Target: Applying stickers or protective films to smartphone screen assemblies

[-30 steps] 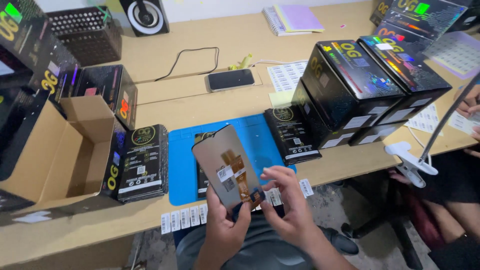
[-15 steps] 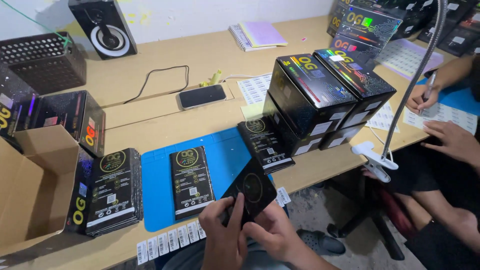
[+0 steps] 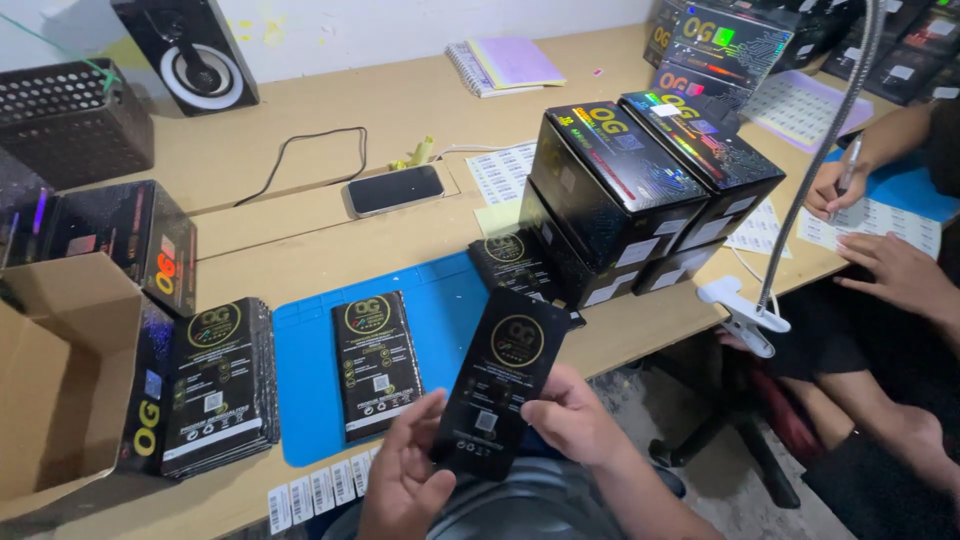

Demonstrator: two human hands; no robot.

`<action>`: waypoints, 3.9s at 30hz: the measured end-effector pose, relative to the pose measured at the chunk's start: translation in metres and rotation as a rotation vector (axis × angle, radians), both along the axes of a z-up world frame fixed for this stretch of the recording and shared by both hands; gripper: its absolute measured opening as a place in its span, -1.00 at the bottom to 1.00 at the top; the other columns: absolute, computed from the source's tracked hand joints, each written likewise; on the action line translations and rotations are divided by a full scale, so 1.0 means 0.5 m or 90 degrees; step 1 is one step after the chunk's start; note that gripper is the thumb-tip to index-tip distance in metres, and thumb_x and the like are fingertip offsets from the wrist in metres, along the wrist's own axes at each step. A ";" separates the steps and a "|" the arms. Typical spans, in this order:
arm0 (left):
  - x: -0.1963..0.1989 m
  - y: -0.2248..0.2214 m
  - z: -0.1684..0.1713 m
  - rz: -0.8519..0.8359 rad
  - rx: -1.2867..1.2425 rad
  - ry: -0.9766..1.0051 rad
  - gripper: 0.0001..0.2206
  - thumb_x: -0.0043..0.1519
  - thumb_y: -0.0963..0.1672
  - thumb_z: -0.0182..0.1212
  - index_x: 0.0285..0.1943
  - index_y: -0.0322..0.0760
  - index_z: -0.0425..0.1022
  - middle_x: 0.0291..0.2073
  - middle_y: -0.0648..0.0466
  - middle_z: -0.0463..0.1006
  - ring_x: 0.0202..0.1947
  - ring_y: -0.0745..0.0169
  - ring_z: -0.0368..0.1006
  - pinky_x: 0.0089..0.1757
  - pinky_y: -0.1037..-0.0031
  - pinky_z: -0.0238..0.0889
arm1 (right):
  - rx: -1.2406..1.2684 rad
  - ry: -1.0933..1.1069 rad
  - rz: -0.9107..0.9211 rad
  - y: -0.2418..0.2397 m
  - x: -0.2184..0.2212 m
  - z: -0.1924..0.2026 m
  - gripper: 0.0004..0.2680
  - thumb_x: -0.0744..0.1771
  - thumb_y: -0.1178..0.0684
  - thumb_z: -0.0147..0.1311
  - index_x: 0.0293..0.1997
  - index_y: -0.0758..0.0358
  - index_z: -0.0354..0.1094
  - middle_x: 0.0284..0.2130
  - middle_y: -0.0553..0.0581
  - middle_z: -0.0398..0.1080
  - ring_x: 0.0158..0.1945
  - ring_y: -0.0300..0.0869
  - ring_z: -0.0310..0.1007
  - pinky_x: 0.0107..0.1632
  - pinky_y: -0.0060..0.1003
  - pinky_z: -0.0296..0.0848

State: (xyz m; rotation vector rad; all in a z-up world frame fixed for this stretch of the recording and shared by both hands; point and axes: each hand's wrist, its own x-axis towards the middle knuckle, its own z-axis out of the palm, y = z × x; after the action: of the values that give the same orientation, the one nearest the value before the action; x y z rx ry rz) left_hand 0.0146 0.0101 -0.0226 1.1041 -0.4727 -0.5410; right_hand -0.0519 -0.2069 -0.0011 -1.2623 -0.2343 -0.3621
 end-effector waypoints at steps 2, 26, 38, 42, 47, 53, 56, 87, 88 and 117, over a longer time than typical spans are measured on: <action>-0.012 -0.003 0.031 -0.025 0.071 0.065 -0.44 0.03 -0.13 0.37 0.25 -0.48 0.46 -0.06 -0.24 0.70 -0.12 0.01 0.64 -0.10 0.30 0.56 | -0.031 -0.008 0.068 -0.006 0.008 0.042 -0.84 0.34 0.14 0.06 -0.08 0.42 0.46 -0.13 0.18 0.52 -0.10 -0.08 0.51 -0.06 -0.17 0.50; -0.025 -0.026 0.046 -0.006 0.139 -0.067 -0.73 0.15 -0.13 0.37 0.00 -0.36 0.69 -0.11 -0.05 0.76 -0.05 0.16 0.69 -0.05 0.37 0.65 | -0.670 -0.363 -0.615 -0.027 0.072 0.162 -0.86 0.29 0.23 0.35 -0.11 0.22 0.54 -0.19 0.16 0.27 -0.01 0.04 0.33 0.03 -0.17 0.50; -0.006 -0.020 0.023 0.179 0.115 0.020 -0.78 0.09 -0.23 0.38 -0.08 -0.38 0.71 -0.27 -0.02 0.76 -0.24 0.21 0.64 -0.17 0.42 0.52 | -0.517 -0.205 -0.365 0.139 -0.034 0.025 -0.91 0.25 0.11 0.33 -0.25 -0.01 0.60 -0.34 0.01 0.07 -0.26 -0.16 0.24 -0.21 -0.29 0.37; -0.013 -0.018 0.077 0.242 0.282 0.028 -0.94 0.06 -0.16 0.42 -0.34 -0.21 0.75 -0.52 0.16 0.65 -0.46 0.34 0.44 -0.32 0.45 0.28 | -0.427 -0.183 -0.267 0.194 -0.085 -0.030 -0.67 0.17 0.02 0.54 -0.48 0.09 0.23 -0.41 0.03 0.27 -0.34 -0.19 0.34 -0.23 -0.40 0.40; -0.018 -0.008 0.131 0.288 0.317 -0.073 -0.86 0.13 -0.16 0.40 -0.48 -0.14 0.57 -0.61 0.23 0.47 -0.54 0.45 0.36 -0.44 0.41 0.26 | -0.486 -0.273 -0.010 0.203 -0.082 -0.007 -0.80 0.48 -0.05 -0.08 -0.18 0.23 0.32 -0.21 0.11 0.28 -0.16 -0.05 0.31 0.00 -0.16 0.38; -0.001 -0.007 0.086 0.390 0.158 -0.120 -0.90 0.27 -0.17 0.19 -0.22 -0.20 0.64 -0.39 0.19 0.52 -0.52 0.42 0.39 -0.46 0.52 0.29 | -0.462 -0.353 -0.013 0.232 -0.064 0.031 -0.84 0.48 0.05 -0.10 -0.19 0.26 0.31 -0.24 0.09 0.32 -0.17 -0.09 0.32 -0.06 -0.17 0.38; 0.015 -0.007 0.113 0.387 0.193 -0.106 -0.85 0.22 -0.15 0.32 -0.44 -0.15 0.54 -0.59 0.20 0.42 -0.55 0.42 0.28 -0.46 0.45 0.21 | -0.435 -0.302 0.005 0.230 -0.071 0.023 -0.81 0.47 -0.06 -0.07 -0.18 0.22 0.32 -0.22 0.09 0.29 -0.18 -0.10 0.32 -0.03 -0.20 0.38; 0.042 0.012 0.070 0.360 0.175 -0.295 -0.65 0.23 -0.19 0.23 0.22 -0.37 0.53 -0.06 -0.01 0.69 -0.11 0.23 0.63 -0.12 0.46 0.63 | -0.044 -0.261 -0.087 -0.043 0.018 0.014 -0.91 0.36 0.08 0.14 -0.14 -0.07 0.56 -0.17 -0.02 0.18 0.00 -0.18 0.20 -0.02 -0.20 0.24; 0.042 0.012 0.070 0.360 0.174 -0.296 -0.65 0.23 -0.19 0.23 0.22 -0.37 0.53 -0.06 -0.01 0.69 -0.11 0.23 0.63 -0.12 0.46 0.63 | -0.044 -0.262 -0.087 -0.046 0.027 0.035 -0.91 0.36 0.08 0.14 -0.14 -0.07 0.56 -0.17 -0.02 0.18 0.00 -0.18 0.20 -0.02 -0.20 0.24; -0.022 -0.002 0.085 0.089 -0.019 -0.081 -0.74 0.23 -0.24 0.25 0.07 -0.55 0.57 -0.12 -0.17 0.68 -0.16 0.11 0.62 -0.13 0.35 0.66 | -0.521 -0.310 -0.401 -0.105 0.124 0.213 -0.96 0.36 0.19 0.26 -0.20 0.15 0.52 -0.12 0.11 0.17 0.00 -0.14 0.23 0.06 -0.31 0.32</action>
State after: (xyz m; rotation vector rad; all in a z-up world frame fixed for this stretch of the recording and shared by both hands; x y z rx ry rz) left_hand 0.0038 0.0089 0.0200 1.1381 -0.5075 -0.3421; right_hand 0.0102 -0.2595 0.1052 -2.0384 -0.4203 -1.2086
